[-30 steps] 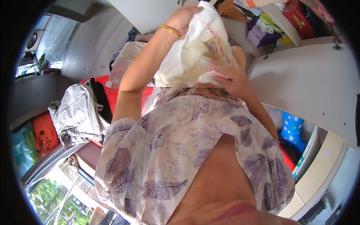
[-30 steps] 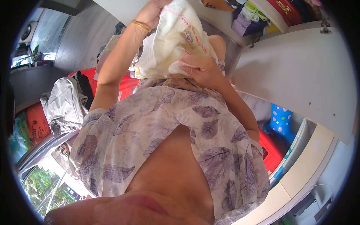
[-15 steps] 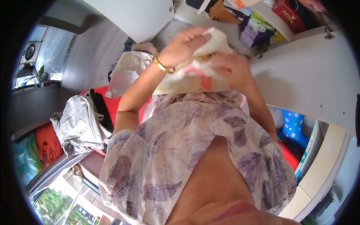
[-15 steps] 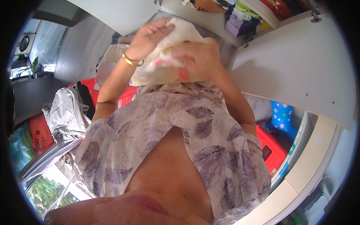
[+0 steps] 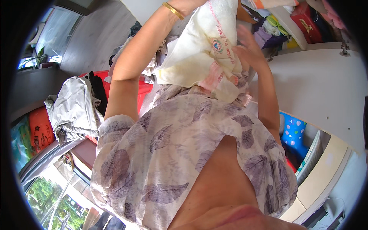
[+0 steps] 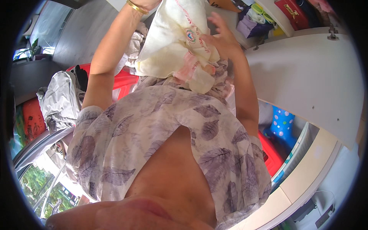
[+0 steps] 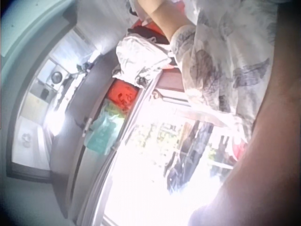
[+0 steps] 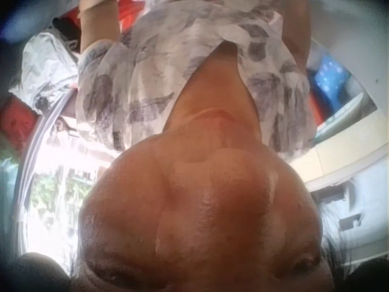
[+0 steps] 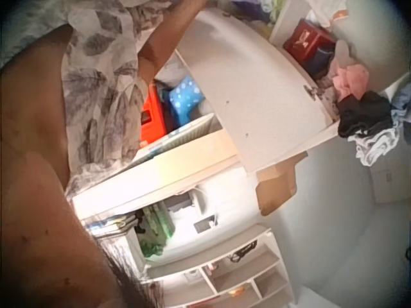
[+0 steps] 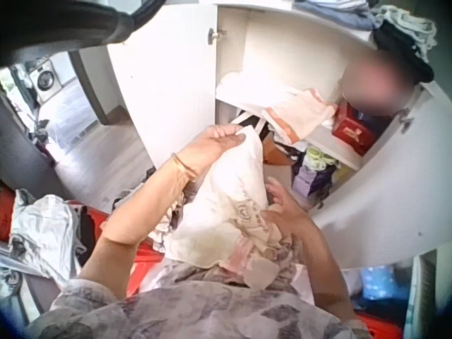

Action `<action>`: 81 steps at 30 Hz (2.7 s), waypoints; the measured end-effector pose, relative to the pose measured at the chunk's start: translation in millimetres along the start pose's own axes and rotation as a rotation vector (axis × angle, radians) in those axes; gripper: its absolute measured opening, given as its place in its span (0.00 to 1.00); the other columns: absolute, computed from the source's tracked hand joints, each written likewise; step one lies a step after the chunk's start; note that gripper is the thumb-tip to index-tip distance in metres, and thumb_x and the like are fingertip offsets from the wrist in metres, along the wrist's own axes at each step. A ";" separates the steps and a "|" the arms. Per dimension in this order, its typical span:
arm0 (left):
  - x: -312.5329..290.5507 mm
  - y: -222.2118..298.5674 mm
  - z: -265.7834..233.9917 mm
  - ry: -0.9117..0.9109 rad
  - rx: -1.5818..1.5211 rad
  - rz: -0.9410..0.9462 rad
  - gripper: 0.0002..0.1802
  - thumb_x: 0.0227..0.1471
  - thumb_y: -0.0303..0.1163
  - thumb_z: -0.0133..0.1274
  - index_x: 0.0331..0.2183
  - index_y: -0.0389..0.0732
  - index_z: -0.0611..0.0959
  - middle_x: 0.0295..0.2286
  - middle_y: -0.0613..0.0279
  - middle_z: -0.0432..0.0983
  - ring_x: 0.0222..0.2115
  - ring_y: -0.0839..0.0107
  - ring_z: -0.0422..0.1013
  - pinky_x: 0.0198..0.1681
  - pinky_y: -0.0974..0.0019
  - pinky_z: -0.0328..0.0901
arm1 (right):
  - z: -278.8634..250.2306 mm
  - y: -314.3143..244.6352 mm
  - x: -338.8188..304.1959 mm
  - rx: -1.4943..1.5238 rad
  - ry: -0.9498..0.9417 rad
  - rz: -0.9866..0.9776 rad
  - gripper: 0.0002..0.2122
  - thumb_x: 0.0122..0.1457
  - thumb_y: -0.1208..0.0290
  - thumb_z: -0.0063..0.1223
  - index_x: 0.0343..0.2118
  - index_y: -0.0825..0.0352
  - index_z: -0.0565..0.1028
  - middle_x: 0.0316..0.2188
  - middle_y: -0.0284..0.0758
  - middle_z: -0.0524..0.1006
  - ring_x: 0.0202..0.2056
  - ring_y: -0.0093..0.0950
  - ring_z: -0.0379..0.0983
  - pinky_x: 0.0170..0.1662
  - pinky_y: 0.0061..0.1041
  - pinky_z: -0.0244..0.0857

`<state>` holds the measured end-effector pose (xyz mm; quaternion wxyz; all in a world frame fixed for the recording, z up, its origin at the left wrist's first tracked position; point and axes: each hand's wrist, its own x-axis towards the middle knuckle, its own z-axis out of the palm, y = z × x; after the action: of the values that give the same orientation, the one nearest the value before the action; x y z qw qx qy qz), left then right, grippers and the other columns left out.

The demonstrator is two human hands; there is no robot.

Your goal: The person folds a pair of blue shorts, a white towel, and several items of clothing by hand, then stacks them onto a shelf inside a closet.

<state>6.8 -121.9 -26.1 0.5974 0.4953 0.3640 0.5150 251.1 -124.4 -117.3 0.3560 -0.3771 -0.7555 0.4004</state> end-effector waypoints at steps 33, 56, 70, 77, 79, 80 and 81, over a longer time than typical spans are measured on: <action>-119.6 -81.2 56.2 0.178 -0.439 0.049 0.15 0.55 0.33 0.48 0.44 0.38 0.76 0.36 0.69 0.74 0.36 0.82 0.67 0.43 0.71 0.62 | 63.5 -72.8 -8.1 1.073 -0.071 0.420 0.12 0.60 0.65 0.45 0.41 0.68 0.71 0.34 0.33 0.75 0.32 0.22 0.72 0.35 0.21 0.68; -133.9 -66.9 27.0 0.230 -0.090 -0.022 0.12 0.54 0.32 0.49 0.38 0.38 0.80 0.28 0.68 0.75 0.19 0.81 0.69 0.27 0.77 0.65 | 36.4 -48.1 -1.0 1.376 -0.051 0.495 0.16 0.61 0.62 0.37 0.42 0.69 0.70 0.38 0.38 0.74 0.40 0.31 0.72 0.44 0.31 0.67; -194.5 -57.2 -320.1 1.243 -0.813 0.360 0.40 0.55 0.50 0.38 0.56 0.36 0.40 0.34 0.38 0.67 0.33 0.49 0.69 0.39 0.42 0.67 | 27.5 -17.0 -14.3 1.228 -0.094 0.710 0.20 0.57 0.63 0.43 0.49 0.71 0.66 0.47 0.43 0.69 0.50 0.38 0.65 0.55 0.39 0.55; -149.0 -50.2 -92.2 0.581 -0.171 -0.124 0.16 0.56 0.33 0.40 0.41 0.31 0.73 0.36 0.52 0.75 0.31 0.72 0.74 0.31 0.73 0.71 | 25.8 -16.4 4.1 1.369 -0.104 0.639 0.15 0.57 0.70 0.46 0.46 0.70 0.67 0.43 0.40 0.72 0.44 0.35 0.70 0.49 0.37 0.64; -133.8 -62.3 -37.9 0.340 -0.061 -0.119 0.15 0.54 0.31 0.44 0.42 0.34 0.75 0.34 0.55 0.77 0.29 0.73 0.74 0.30 0.72 0.72 | 17.3 -15.2 3.7 1.334 -0.072 0.646 0.15 0.58 0.70 0.45 0.46 0.71 0.67 0.43 0.41 0.72 0.45 0.35 0.70 0.49 0.37 0.64; -127.3 -60.5 -18.6 0.243 -0.059 -0.166 0.14 0.54 0.32 0.46 0.41 0.36 0.77 0.33 0.57 0.77 0.30 0.73 0.74 0.31 0.72 0.71 | 15.7 -15.8 3.1 1.322 -0.063 0.651 0.15 0.58 0.69 0.44 0.46 0.72 0.67 0.43 0.42 0.72 0.45 0.35 0.69 0.49 0.37 0.64; -122.5 -70.7 -7.8 0.201 -0.050 -0.171 0.14 0.53 0.32 0.47 0.40 0.36 0.77 0.33 0.57 0.77 0.30 0.74 0.74 0.30 0.71 0.71 | 15.8 -15.0 2.8 1.293 -0.042 0.649 0.15 0.59 0.68 0.42 0.46 0.73 0.67 0.43 0.43 0.72 0.45 0.35 0.69 0.49 0.36 0.64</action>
<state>-7.6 -238.2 -105.6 0.6118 0.3933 0.4501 0.5181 232.2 -133.2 -110.3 0.3564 -0.2886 -0.2242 0.8599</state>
